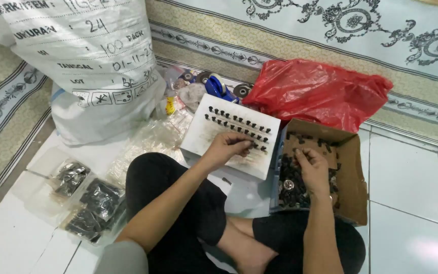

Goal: The person sits on the floor and repeatedly picks small black hardware pieces from a cardboard box, placing them into a white tray with rows of slots. The person also handles a small plastic bag containing similar items.

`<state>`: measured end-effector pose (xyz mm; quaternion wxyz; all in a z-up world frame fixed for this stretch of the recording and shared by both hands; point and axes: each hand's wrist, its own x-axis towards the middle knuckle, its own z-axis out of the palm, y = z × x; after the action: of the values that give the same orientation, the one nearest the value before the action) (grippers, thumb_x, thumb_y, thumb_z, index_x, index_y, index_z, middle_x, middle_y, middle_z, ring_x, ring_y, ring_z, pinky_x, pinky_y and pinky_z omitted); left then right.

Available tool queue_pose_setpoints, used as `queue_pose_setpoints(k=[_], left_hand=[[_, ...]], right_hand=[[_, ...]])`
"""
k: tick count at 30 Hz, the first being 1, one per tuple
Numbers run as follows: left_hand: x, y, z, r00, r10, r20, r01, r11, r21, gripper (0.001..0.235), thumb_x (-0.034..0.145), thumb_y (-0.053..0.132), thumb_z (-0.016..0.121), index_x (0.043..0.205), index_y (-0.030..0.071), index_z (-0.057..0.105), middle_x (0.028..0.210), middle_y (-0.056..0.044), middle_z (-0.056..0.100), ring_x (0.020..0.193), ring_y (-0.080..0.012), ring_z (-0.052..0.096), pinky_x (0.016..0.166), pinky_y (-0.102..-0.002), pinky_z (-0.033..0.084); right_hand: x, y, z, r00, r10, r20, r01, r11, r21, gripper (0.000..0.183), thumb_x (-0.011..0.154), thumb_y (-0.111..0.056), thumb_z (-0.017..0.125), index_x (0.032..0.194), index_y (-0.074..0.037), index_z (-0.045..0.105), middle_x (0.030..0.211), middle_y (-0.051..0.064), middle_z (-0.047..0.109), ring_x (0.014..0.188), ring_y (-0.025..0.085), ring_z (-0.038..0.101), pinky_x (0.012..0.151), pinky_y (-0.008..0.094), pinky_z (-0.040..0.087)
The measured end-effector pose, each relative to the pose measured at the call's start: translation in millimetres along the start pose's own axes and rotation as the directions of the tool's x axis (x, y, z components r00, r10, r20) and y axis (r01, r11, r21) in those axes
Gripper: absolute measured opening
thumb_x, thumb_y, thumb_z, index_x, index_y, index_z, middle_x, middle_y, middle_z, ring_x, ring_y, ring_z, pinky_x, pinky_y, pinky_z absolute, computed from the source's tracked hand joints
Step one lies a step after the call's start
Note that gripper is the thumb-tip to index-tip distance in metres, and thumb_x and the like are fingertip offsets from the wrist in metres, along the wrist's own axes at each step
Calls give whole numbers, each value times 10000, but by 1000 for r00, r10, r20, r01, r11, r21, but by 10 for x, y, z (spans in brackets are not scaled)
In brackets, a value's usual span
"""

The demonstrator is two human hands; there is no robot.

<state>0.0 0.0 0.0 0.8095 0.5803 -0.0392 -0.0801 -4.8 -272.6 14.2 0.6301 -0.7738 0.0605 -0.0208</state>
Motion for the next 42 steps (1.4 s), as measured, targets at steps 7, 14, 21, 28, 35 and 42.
queue_pose_setpoints(k=[7,14,21,28,35,42], left_hand=[[68,-176,-220,995,48,-88,-60,989,-134,238,931,21,738,1153,-66,729,968,-231,753,853,-243,752,745,-352,663],[51,-170,-200,993,84,-85,-98,982,-164,223,919,13,753,1132,-55,743,943,-238,755,844,-251,755,735,-346,667],[69,-178,-236,988,109,-112,-120,987,-105,187,925,35,758,1103,-22,765,918,-220,762,828,-220,753,718,-317,667],[43,-149,-285,988,121,-91,-127,990,-55,191,921,-3,737,1106,-50,749,934,-259,751,826,-235,738,719,-331,659],[76,-159,-221,983,138,-119,-148,985,-84,191,942,2,720,1123,-54,743,944,-269,749,818,-239,744,716,-345,667],[146,-165,-95,970,139,-201,-150,988,-36,201,969,44,707,1150,-38,734,974,-251,750,875,-260,743,736,-380,644]], right_hand=[[-47,-13,817,976,-194,103,191,981,46,97,992,-93,697,1009,-5,734,757,87,662,727,164,642,659,277,556],[-72,-139,1131,942,-324,84,325,946,-3,92,1008,-55,674,990,13,732,695,90,632,706,144,591,647,279,534],[-131,-315,1215,924,-366,111,378,918,-123,56,974,-50,710,964,-15,752,665,95,653,680,141,592,635,299,527],[-217,-460,1300,921,-367,133,390,879,-275,31,926,-49,747,926,-30,772,655,122,665,641,172,636,591,300,503],[-107,-235,1314,937,-345,47,348,917,-194,60,960,-56,718,941,-26,766,684,101,681,692,137,618,624,299,514],[151,-314,1253,927,-345,149,368,914,-172,75,942,-60,773,989,-2,769,737,136,712,709,151,629,618,313,528]])
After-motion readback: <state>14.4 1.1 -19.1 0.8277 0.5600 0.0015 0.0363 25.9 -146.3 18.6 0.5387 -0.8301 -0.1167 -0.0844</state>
